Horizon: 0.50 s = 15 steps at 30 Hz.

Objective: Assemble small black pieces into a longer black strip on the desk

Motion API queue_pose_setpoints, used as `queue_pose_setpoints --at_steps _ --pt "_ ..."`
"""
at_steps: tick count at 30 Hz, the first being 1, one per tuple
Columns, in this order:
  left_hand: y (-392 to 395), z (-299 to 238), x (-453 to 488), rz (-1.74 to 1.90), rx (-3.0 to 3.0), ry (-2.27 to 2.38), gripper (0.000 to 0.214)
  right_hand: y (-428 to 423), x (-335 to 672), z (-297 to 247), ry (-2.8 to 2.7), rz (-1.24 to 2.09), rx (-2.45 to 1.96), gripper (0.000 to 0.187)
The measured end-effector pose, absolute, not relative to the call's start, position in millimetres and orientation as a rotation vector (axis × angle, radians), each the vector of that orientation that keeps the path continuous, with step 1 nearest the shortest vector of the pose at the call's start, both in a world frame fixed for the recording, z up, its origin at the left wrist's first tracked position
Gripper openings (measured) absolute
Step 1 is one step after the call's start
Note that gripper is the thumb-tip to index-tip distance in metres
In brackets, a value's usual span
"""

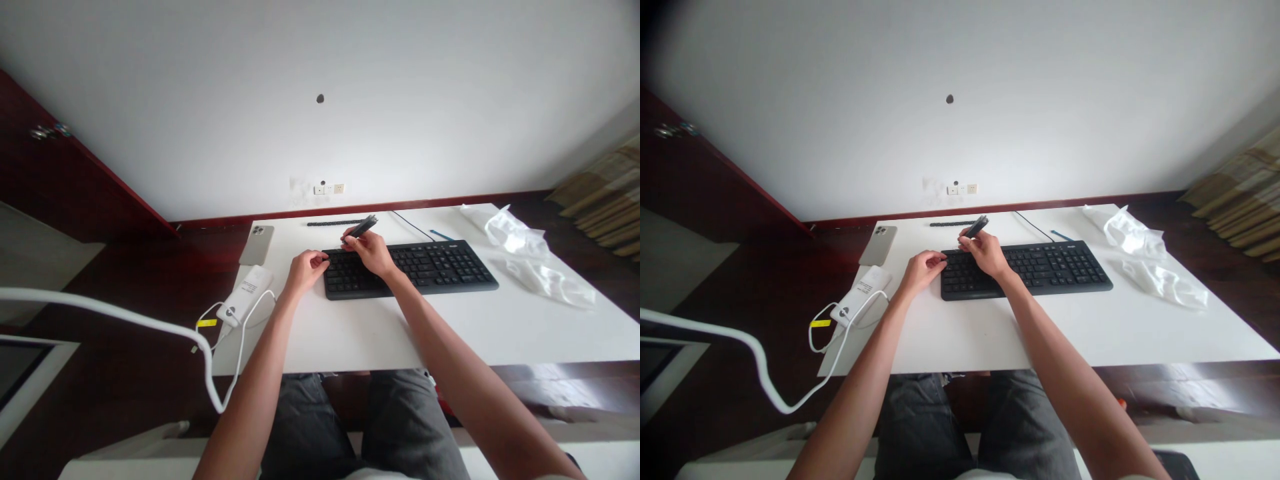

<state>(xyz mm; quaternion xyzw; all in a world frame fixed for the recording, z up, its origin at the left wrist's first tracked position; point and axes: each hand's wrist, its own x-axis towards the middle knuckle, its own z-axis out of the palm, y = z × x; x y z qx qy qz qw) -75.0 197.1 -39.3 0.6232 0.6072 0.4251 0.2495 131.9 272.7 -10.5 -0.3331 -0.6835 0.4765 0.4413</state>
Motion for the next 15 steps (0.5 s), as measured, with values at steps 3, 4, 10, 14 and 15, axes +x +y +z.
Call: queue_pose_setpoints --at_steps 3,4,10,14,15 --pt "197 -39 -75 1.151 1.714 1.661 0.013 283 141 -2 -1.711 1.133 -0.847 0.049" --pt "196 -38 -75 1.15 1.725 1.666 0.012 287 145 0 -1.711 1.128 -0.856 0.05" --pt "194 -37 -75 1.129 1.882 1.659 0.009 304 168 -8 -1.603 1.234 -0.899 0.053" --pt "194 -36 -74 1.131 1.855 1.601 0.007 306 175 -19 -1.497 1.251 -0.92 0.053" --pt "193 -36 -74 1.135 1.834 1.588 0.006 305 175 -21 -1.484 1.246 -0.921 0.053"
